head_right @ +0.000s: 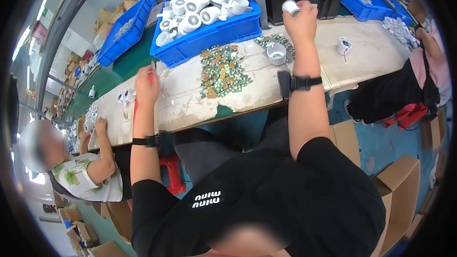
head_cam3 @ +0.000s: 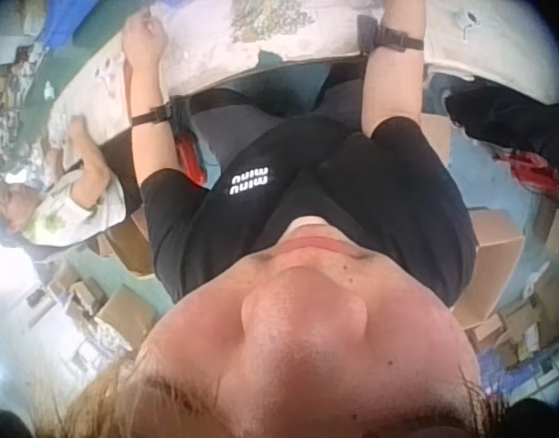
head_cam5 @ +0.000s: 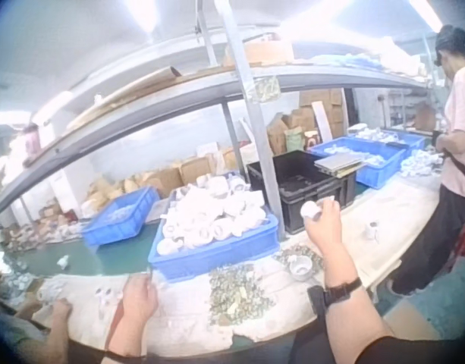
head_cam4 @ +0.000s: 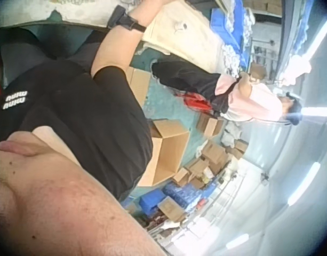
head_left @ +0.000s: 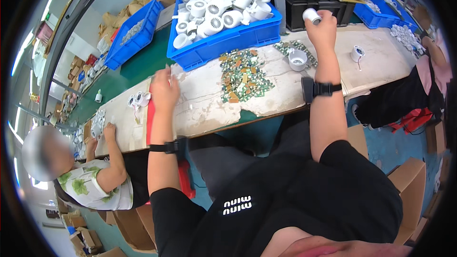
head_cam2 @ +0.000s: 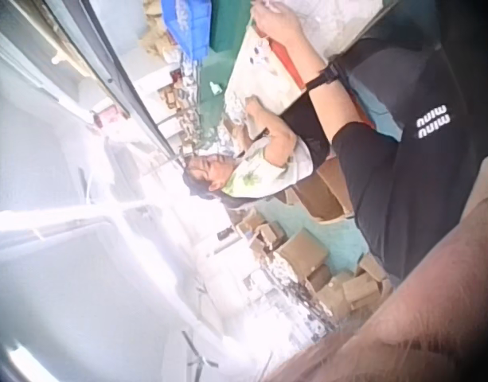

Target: Assembling small LED light components by placing circuit boards into plastic housings and attaching covers.

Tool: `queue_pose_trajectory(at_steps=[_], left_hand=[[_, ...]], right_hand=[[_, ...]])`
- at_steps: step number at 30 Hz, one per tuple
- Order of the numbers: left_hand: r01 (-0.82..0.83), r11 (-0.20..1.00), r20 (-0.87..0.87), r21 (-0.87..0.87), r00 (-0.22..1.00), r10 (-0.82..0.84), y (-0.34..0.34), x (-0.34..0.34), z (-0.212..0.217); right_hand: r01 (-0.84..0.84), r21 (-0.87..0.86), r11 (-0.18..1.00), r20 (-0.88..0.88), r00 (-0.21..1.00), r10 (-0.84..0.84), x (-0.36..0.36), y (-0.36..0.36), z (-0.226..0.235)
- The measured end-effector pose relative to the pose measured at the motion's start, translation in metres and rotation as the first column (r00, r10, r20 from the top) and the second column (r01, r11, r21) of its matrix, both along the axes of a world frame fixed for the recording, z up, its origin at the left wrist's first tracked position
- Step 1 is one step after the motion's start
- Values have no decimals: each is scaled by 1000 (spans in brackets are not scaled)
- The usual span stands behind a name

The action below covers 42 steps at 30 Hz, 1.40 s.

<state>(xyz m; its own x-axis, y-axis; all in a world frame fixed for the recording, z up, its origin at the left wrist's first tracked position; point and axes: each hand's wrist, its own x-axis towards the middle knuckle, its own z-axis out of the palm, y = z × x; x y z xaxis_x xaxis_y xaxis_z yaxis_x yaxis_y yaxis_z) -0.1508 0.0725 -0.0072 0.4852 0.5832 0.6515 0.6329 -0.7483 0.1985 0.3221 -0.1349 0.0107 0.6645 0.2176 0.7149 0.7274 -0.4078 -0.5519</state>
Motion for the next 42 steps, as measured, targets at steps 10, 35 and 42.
queue_pose_trajectory(at_steps=[10,35,42], left_hand=[[692,717,-18,-84,718,-695,-130,259,15],[738,669,555,-83,592,-585,-69,171,11],[739,673,496,21,577,-649,-81,175,10]], right_hand=[[-350,923,159,-65,265,962,-64,-52,35],[-915,401,50,-150,-12,989,-116,38,1],[-983,175,57,-166,28,986,-107,33,-4]])
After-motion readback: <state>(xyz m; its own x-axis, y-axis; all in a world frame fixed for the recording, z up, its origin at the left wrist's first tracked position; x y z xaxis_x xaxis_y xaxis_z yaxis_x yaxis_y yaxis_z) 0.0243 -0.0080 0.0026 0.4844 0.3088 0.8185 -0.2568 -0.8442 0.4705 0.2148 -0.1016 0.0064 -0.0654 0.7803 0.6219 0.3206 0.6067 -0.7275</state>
